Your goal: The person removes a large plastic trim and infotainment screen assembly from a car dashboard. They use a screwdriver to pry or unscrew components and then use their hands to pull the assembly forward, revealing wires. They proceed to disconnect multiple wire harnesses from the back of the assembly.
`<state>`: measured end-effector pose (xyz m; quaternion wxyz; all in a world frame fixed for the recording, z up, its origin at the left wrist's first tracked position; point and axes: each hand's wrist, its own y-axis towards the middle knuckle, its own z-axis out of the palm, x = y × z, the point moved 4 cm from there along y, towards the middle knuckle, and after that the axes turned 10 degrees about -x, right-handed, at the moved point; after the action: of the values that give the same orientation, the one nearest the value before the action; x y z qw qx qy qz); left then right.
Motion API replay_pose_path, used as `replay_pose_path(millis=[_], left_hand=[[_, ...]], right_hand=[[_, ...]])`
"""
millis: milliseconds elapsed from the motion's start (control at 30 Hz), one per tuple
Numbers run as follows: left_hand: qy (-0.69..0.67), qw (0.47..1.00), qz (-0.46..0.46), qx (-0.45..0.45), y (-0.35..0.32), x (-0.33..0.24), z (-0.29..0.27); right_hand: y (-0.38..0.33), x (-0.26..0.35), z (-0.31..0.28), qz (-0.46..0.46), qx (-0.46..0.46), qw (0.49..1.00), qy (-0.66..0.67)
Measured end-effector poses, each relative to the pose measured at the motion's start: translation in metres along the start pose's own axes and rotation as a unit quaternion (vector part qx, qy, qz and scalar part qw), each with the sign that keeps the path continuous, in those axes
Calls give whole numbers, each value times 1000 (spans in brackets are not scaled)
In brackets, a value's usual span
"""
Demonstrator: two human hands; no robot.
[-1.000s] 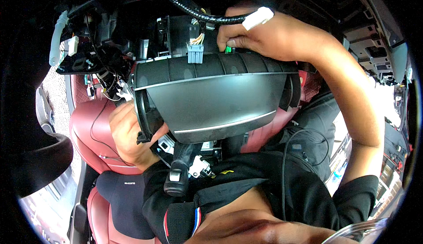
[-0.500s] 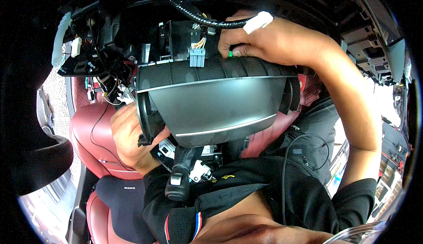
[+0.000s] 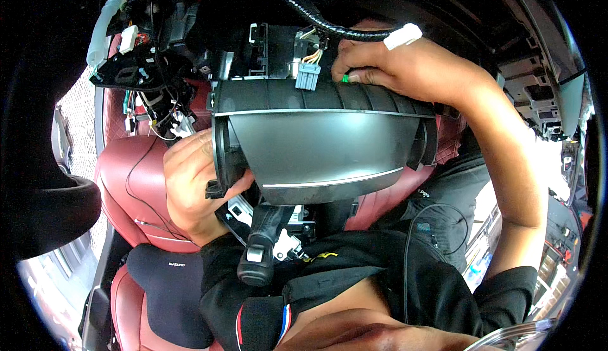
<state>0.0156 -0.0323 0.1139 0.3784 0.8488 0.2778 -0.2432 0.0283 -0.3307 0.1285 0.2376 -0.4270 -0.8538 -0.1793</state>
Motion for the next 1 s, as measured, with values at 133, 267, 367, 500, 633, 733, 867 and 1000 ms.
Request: replay_pose_path(millis=[133,267,367,500,633,733,867,1000], left_hand=[[-10,1000,-10,4,-2,2,0],[-19,1000,16,-12,-2,2,1],[-21,999,28,-22,-5,4,1],[-10,1000,22,-20,-6,6,2],[-5,1000,18,-8,-7,6,1],[-10,1000,17,-8,-5,5,0],[4,1000,20,-15,-4,3,0],[-1,999,33,-13,-2,3,1]], right_hand=[[1,-2,0,-2,26,999,19],[2,1,-4,21,40,999,28],[0,1,-5,14,-38,999,-4],[-6,3,-10,44,-51,995,-70],[-6,3,-8,102,13,985,-138],[-5,3,-6,118,10,979,-164],[-9,4,-5,162,-26,974,-159],[-14,-3,-3,249,-16,965,-81]])
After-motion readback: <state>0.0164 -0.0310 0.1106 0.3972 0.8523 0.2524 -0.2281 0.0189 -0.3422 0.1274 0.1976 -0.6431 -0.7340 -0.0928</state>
